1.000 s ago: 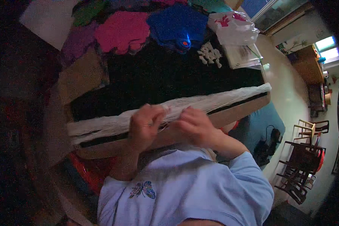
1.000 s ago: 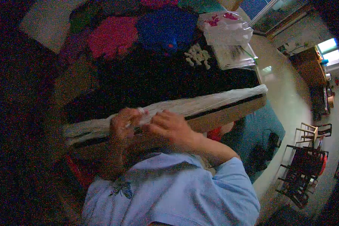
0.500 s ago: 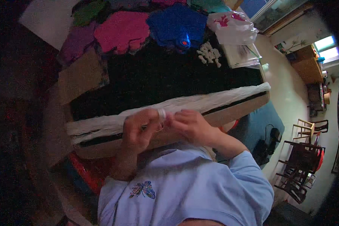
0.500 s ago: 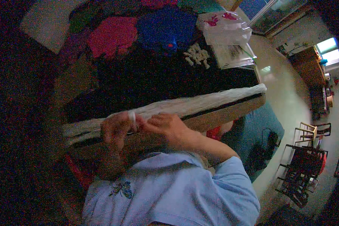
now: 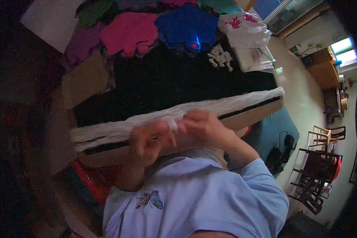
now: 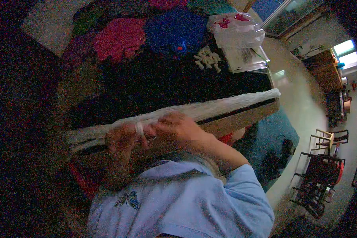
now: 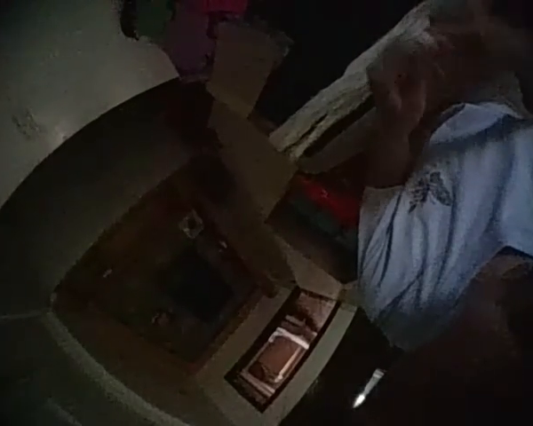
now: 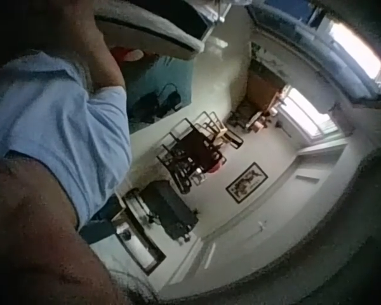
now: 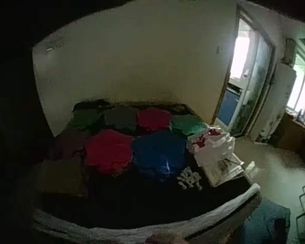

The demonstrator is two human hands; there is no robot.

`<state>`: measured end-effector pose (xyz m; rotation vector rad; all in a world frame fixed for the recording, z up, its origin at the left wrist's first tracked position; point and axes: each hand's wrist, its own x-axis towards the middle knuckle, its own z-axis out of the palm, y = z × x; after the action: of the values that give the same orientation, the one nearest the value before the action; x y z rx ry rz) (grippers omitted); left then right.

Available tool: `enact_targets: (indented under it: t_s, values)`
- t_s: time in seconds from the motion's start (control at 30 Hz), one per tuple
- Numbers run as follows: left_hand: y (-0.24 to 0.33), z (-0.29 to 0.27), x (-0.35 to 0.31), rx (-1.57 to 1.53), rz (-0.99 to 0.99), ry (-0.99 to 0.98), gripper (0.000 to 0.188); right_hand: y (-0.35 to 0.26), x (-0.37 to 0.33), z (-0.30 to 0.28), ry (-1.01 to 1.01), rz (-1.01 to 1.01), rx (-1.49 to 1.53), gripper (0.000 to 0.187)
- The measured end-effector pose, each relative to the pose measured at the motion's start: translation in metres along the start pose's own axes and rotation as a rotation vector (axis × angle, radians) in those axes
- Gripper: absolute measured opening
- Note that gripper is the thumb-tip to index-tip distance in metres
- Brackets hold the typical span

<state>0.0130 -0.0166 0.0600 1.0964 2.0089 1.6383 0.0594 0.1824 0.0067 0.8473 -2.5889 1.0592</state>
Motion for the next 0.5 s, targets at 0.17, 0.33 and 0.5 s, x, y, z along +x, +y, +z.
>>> enact_targets:
  t_s: [0.17, 0.33, 0.5]
  values:
    - [0.003, -0.003, -0.003, -0.225, 0.067, -0.292, 0.006, -0.014, 0.018, -0.018, 0.179, -0.013, 0.116, 0.021]
    - [-0.016, -0.004, -0.008, 0.174, 0.051, 0.058, 0.009, -0.015, 0.006, -0.005, 0.097, -0.059, 0.121, 0.022]
    - [-0.014, 0.002, -0.018, -0.493, -0.223, 0.023, 0.011, -0.017, 0.025, -0.016, 0.088, 0.028, -0.022, 0.024]
